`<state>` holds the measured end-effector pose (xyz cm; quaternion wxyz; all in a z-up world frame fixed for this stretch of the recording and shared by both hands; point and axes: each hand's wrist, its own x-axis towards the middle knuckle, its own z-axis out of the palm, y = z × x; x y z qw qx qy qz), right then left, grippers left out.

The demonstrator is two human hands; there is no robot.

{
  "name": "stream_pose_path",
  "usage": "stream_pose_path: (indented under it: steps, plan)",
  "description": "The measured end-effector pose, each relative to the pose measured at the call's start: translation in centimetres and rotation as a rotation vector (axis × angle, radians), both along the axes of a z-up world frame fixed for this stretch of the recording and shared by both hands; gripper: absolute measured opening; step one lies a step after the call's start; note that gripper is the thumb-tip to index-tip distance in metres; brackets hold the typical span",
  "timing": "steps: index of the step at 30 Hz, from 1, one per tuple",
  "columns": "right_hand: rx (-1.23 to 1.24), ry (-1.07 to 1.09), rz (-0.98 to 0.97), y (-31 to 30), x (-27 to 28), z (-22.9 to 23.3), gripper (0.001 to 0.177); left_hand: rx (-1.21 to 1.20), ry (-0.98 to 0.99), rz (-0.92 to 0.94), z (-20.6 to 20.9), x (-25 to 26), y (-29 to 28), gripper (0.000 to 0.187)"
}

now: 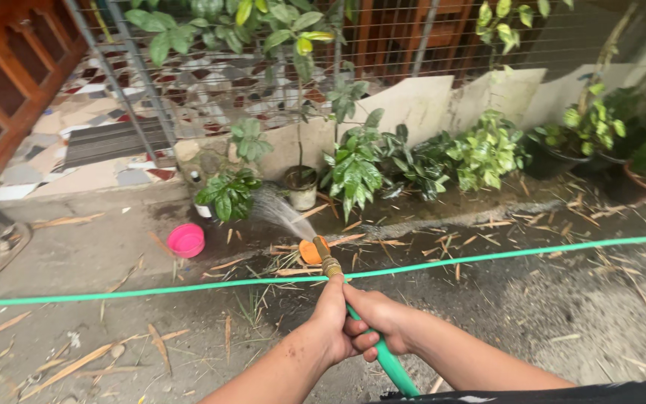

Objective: The person holds a hose and waters various potted plants and garden foliage in an outdoor setting by directing the water spray onto the leaves and soil.

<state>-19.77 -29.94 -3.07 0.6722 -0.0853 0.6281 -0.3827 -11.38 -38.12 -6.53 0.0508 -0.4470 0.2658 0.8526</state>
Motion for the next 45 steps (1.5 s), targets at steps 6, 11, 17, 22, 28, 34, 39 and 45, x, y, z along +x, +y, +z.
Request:
stream_pose_path:
  steps: [6,11,17,22,28,34,39,45]
  plan:
    - [-0.017,-0.030,-0.049,1.8,0.1,0.0,0.056,0.007,-0.018,-0.051,-0.7,-0.7,1.2,0.079]
    - [-0.030,0.009,-0.107,2.9,-0.2,0.2,0.059,-0.017,-0.007,-0.091,-0.4,-1.5,2.0,0.079]
    - [0.017,0.053,-0.086,3.2,-0.5,1.6,0.061,-0.005,-0.011,-0.071,-0.4,-2.4,2.6,0.082]
    - [0.017,0.143,-0.014,3.8,-0.7,2.7,0.055,0.028,0.035,0.022,-0.1,-2.5,4.2,0.085]
    - [0.044,0.482,0.026,4.1,-2.8,3.2,0.056,0.099,0.336,0.012,2.8,-2.4,5.3,0.078]
    - [0.025,0.547,-0.158,8.1,-3.2,1.8,0.054,0.074,0.349,-0.134,2.2,-3.7,7.6,0.074]
    - [0.029,0.474,-0.297,9.6,-0.4,0.7,0.055,0.087,0.273,-0.245,0.3,-3.0,7.9,0.068]
    - [0.043,0.401,-0.321,10.4,-0.5,0.8,0.048,0.172,0.143,-0.278,-0.6,-4.7,8.4,0.066]
